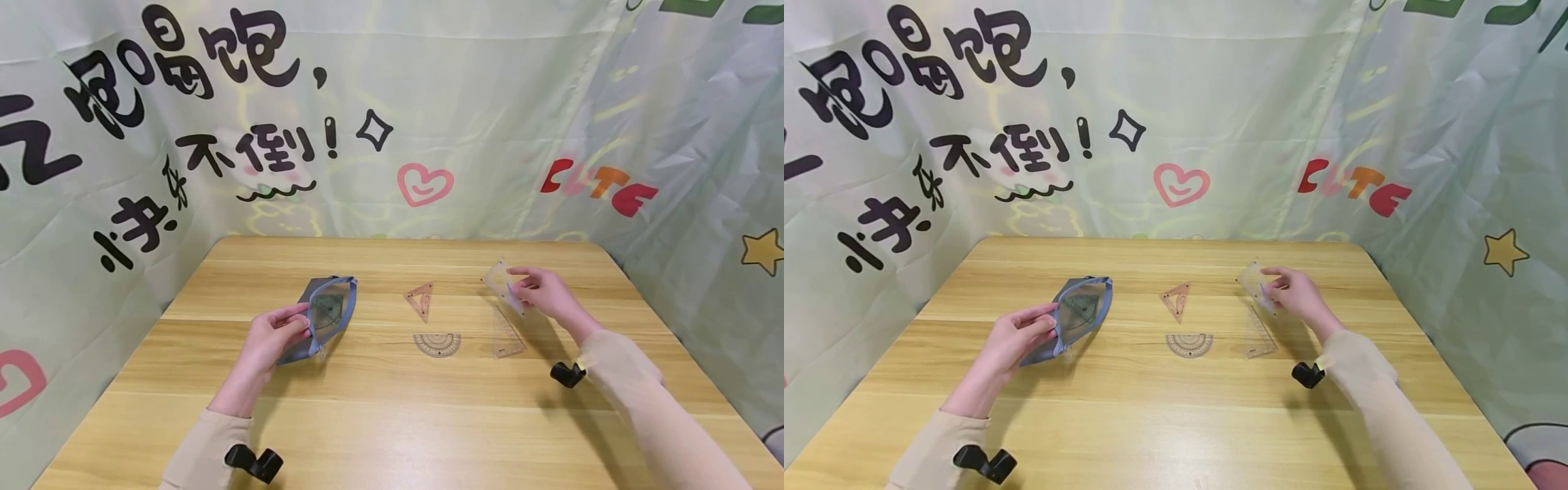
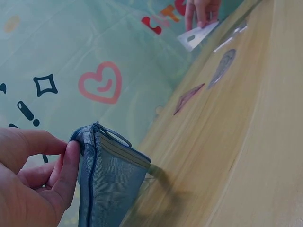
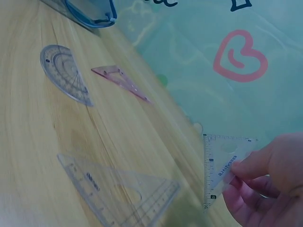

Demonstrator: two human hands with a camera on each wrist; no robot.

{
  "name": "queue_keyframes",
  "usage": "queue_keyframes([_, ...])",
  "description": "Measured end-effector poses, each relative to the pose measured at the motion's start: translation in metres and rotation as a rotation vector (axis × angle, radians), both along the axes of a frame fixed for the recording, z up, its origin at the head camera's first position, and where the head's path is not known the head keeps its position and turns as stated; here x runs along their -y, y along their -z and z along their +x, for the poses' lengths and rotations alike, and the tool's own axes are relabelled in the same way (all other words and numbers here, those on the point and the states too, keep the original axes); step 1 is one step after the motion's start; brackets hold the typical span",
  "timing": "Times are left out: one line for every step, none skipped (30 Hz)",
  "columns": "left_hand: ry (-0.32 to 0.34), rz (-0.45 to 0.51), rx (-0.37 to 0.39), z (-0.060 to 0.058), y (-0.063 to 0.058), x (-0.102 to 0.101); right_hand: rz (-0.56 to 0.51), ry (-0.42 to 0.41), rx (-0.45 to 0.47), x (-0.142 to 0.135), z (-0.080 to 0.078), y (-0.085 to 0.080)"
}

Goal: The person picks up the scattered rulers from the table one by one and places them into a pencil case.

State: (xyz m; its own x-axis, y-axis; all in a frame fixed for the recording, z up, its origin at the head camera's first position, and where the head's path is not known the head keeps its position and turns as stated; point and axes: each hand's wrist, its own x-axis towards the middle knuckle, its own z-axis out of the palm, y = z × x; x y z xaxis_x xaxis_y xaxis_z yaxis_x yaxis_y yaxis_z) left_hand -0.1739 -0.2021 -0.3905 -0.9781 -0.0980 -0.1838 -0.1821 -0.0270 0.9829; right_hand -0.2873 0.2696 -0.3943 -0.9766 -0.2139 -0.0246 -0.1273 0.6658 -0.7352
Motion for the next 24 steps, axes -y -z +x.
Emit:
queue_keyframes([-0.002,-0.001,0.0,0.0,0.0,0.0,-0.006,0.002,0.004,0.001,-0.001,0.0])
queue_keyframes([-0.003,-0.002,0.001,0.0,0.0,0.0,-0.009,0.004,0.007,0.003,-0.001,0.0])
queue_keyframes([-0.005,-0.004,0.002,0.0,-0.001,0.0,-0.014,0.005,0.011,0.004,-0.002,-0.001])
queue_keyframes([-0.004,-0.005,0.003,0.0,-0.001,0.0,-0.018,0.006,0.013,0.006,-0.002,-0.001])
queue_keyframes([-0.004,-0.007,0.004,0.0,-0.001,0.0,-0.024,0.006,0.016,0.007,-0.003,-0.001])
queue_keyframes([-0.003,-0.007,0.005,0.0,-0.001,-0.001,-0.029,0.006,0.018,0.008,-0.003,-0.002])
queue_keyframes([-0.003,-0.006,0.005,0.0,-0.001,-0.001,-0.032,0.005,0.019,0.01,-0.004,-0.002])
queue_keyframes([-0.003,-0.004,0.005,0.0,-0.002,-0.001,-0.033,0.004,0.018,0.011,-0.005,-0.002])
queue_keyframes([-0.002,-0.002,0.005,0.0,-0.002,-0.001,-0.039,0.003,0.021,0.012,-0.006,-0.002])
queue_keyframes([0.0,-0.001,0.004,0.0,-0.002,-0.001,-0.039,0.003,0.022,0.014,-0.007,-0.003])
queue_keyframes([0.001,0.0,0.004,0.0,-0.002,-0.001,-0.041,0.001,0.021,0.016,-0.007,-0.003])
queue_keyframes([0.001,0.001,0.004,0.0,-0.002,-0.001,-0.045,-0.001,0.023,0.018,-0.008,-0.003])
queue_keyframes([0.001,0.001,0.003,0.0,-0.002,-0.001,-0.048,-0.003,0.026,0.019,-0.009,-0.004])
queue_keyframes([0.002,0.0,0.003,0.0,-0.002,-0.001,-0.051,-0.005,0.028,0.021,-0.009,-0.004])
queue_keyframes([0.003,-0.001,0.003,0.0,-0.002,-0.001,-0.057,-0.008,0.032,0.022,-0.01,-0.005])
queue_keyframes([0.003,0.0,0.003,0.0,-0.002,-0.001,-0.059,-0.01,0.032,0.024,-0.01,-0.006])
queue_keyframes([0.002,0.0,0.003,0.0,-0.002,-0.001,-0.065,-0.012,0.035,0.026,-0.011,-0.006])
queue_keyframes([0.002,0.001,0.003,0.0,-0.002,-0.001,-0.07,-0.014,0.039,0.027,-0.012,-0.007])
queue_keyframes([0.004,0.002,0.003,0.0,-0.002,-0.001,-0.072,-0.013,0.04,0.029,-0.012,-0.007])
queue_keyframes([0.003,0.003,0.004,0.0,-0.002,-0.001,-0.075,-0.014,0.042,0.031,-0.013,-0.007])
queue_keyframes([0.003,0.005,0.003,0.0,-0.002,-0.001,-0.078,-0.014,0.043,0.033,-0.013,-0.007])
queue_keyframes([0.002,0.006,0.003,0.0,-0.002,-0.001,-0.081,-0.015,0.045,0.035,-0.014,-0.007])
queue_keyframes([0.003,0.007,0.004,0.001,-0.002,-0.001,-0.082,-0.014,0.044,0.037,-0.014,-0.006])
queue_keyframes([0.003,0.007,0.003,0.001,-0.002,-0.001,-0.086,-0.015,0.041,0.04,-0.015,-0.006])
